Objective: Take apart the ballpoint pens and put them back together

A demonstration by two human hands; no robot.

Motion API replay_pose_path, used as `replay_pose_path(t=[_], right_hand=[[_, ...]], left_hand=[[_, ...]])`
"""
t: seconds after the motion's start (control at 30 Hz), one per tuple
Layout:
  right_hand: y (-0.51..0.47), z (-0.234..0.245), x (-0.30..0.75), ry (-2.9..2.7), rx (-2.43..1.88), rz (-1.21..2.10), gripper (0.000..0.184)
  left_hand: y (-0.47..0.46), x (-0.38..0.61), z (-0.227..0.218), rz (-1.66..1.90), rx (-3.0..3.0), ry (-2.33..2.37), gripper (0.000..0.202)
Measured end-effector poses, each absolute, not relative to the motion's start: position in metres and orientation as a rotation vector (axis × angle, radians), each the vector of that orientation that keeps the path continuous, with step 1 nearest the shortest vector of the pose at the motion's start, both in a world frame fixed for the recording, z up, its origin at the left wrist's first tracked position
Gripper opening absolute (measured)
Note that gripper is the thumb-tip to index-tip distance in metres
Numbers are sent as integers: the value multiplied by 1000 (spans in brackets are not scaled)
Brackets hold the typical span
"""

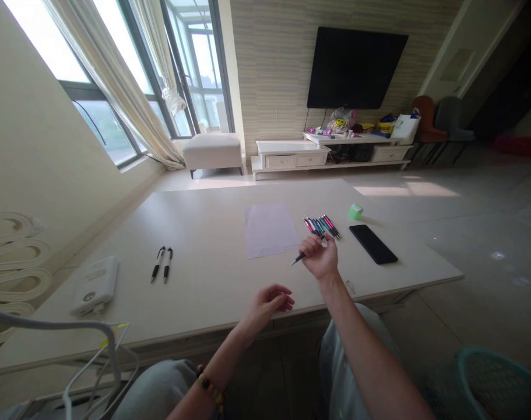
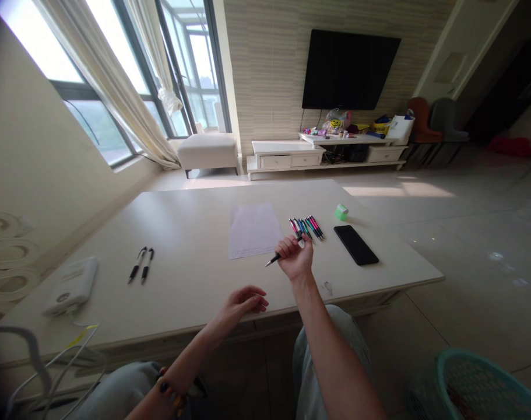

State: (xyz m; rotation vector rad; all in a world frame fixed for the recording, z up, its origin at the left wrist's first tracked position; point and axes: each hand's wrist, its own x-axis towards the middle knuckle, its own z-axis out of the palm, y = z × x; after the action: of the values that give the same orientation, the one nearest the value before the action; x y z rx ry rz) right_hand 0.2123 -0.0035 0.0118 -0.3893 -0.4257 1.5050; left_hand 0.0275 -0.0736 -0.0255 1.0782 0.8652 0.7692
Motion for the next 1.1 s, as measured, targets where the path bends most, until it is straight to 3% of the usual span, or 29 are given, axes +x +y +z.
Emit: replay_pose_path(t=[0.2,0.4,0.7,0.87,1.0,1.1], right_hand=[[0,14,215,-469,-392,1527,32],[19,16,223,-537,-463,1554,29],[69,16,226,-627,-698,1581,25],[91,-7,215,-934,-1087,1668,46],[94,-24,204,-1125,-1209,1323,25],[90,-29,200,-1222,-1234,1253,18]], left_hand=[[-74,26,-26,823,1194,963,29],[-57,16,-31,1005,1779,1318,21],[-28,17,-45,812,2430,1621,42],[-29,20,-49,595,2511,1773,45],[-29,21,-46,512,2536,1800,46],[-28,21,-45,493,2533,1806,46]])
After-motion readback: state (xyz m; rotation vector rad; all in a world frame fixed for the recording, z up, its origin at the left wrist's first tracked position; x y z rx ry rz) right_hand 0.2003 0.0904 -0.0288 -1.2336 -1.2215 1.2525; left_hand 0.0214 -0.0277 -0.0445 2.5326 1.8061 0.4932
